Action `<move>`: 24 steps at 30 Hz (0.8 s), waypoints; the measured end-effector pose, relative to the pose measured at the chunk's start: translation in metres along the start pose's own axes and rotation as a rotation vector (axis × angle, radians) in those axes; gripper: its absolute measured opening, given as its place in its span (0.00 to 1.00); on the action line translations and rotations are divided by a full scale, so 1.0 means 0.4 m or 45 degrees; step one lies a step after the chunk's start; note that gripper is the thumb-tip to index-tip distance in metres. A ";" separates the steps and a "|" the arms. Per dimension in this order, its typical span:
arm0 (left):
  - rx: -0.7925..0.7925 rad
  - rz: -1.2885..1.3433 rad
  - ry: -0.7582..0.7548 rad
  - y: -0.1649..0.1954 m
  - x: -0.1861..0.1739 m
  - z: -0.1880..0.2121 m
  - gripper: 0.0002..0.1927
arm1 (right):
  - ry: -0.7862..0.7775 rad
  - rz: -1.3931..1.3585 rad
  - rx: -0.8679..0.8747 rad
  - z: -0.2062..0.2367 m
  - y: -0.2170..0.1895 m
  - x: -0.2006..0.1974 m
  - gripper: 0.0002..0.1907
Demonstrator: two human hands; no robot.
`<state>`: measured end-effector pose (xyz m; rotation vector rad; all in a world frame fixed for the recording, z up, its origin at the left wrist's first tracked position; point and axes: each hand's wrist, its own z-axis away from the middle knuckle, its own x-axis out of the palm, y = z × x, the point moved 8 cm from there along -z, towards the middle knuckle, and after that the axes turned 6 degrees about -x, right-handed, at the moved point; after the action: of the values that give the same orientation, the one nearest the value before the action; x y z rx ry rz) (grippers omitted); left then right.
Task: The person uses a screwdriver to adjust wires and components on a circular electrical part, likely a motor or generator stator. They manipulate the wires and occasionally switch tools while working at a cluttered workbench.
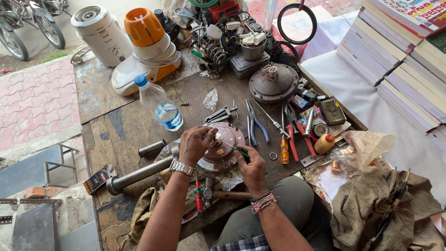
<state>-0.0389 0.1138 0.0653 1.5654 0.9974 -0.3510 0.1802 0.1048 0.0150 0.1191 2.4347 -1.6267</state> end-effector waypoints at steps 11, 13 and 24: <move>-0.016 -0.008 -0.011 -0.006 0.008 -0.001 0.17 | -0.049 0.014 0.036 -0.008 -0.001 0.015 0.17; -0.017 -0.019 -0.016 -0.008 0.012 -0.003 0.17 | -0.063 0.035 0.092 -0.008 0.008 0.018 0.18; 0.009 -0.016 0.014 -0.009 0.008 0.005 0.17 | -0.075 0.041 -0.379 -0.015 -0.076 0.012 0.21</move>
<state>-0.0392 0.1131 0.0600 1.5697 1.0159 -0.3549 0.1692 0.0982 0.0438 0.0615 2.5798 -1.2191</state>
